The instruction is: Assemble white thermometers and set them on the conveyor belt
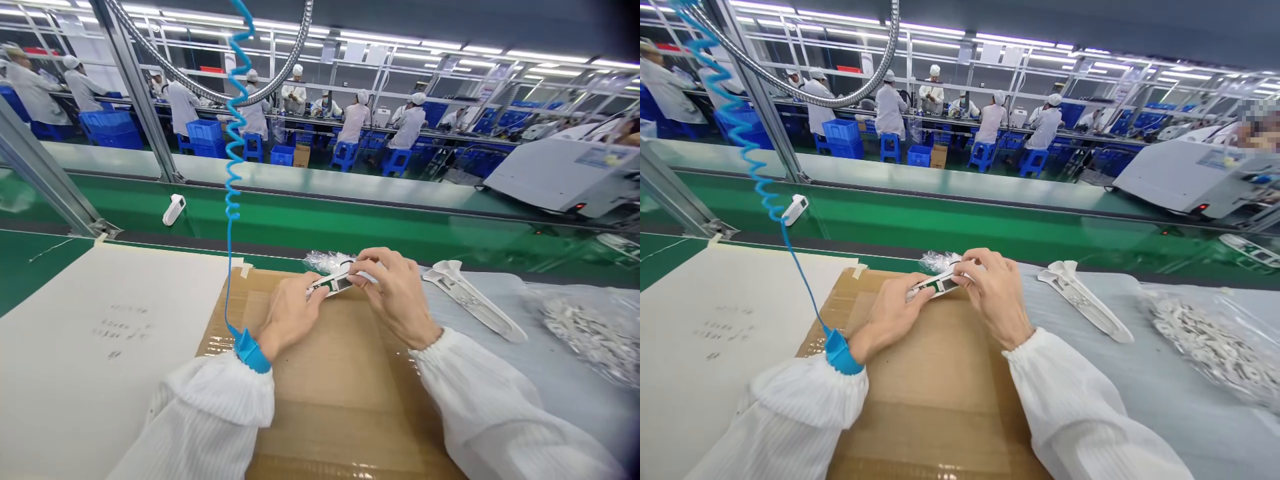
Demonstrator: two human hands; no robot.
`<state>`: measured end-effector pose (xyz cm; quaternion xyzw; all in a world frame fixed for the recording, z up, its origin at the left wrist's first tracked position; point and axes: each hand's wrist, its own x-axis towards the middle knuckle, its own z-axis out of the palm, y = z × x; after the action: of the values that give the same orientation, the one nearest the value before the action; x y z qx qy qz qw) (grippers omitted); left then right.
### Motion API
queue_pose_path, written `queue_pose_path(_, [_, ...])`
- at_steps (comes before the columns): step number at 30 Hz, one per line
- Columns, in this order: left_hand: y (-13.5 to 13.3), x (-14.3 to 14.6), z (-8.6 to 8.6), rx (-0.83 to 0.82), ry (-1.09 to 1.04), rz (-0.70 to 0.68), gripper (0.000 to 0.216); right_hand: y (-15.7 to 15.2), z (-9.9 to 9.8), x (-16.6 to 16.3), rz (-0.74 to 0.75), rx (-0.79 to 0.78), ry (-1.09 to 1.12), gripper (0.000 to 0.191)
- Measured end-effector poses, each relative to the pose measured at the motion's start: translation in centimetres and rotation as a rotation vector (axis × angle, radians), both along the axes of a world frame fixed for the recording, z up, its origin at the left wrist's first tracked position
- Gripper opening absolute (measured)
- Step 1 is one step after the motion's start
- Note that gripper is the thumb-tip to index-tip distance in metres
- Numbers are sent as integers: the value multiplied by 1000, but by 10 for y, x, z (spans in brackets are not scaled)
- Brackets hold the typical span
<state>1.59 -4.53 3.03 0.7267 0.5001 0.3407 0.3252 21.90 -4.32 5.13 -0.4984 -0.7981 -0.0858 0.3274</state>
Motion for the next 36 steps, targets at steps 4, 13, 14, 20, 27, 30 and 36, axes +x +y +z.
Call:
queue_pose_path(4, [0, 1, 0, -10, 27, 14, 25, -2, -4, -8, -64, 88, -145, 17])
queue_pose_path(13, [15, -11, 1, -81, 98, 407, 24, 9, -15, -18, 30, -130, 10, 16])
queue_pose_path(14, [15, -12, 2, -82, 96, 400, 24, 15, -13, -17, -14, -125, 46, 14])
queue_pose_path(20, [7, -6, 0, -26, 164, 269, 25, 39, -8, -25, 34, -26, -2, 10])
queue_pose_path(27, [10, -6, 0, -66, 283, 399, 25, 20, -13, -37, 99, -22, -129, 18])
queue_pose_path(30, [15, -11, 1, -94, 242, 511, 29, 27, -19, -24, 43, -144, -27, 15])
queue_pose_path(36, [18, -18, 1, -84, 118, 507, 29, 60, -36, 18, -427, -398, -26, 11])
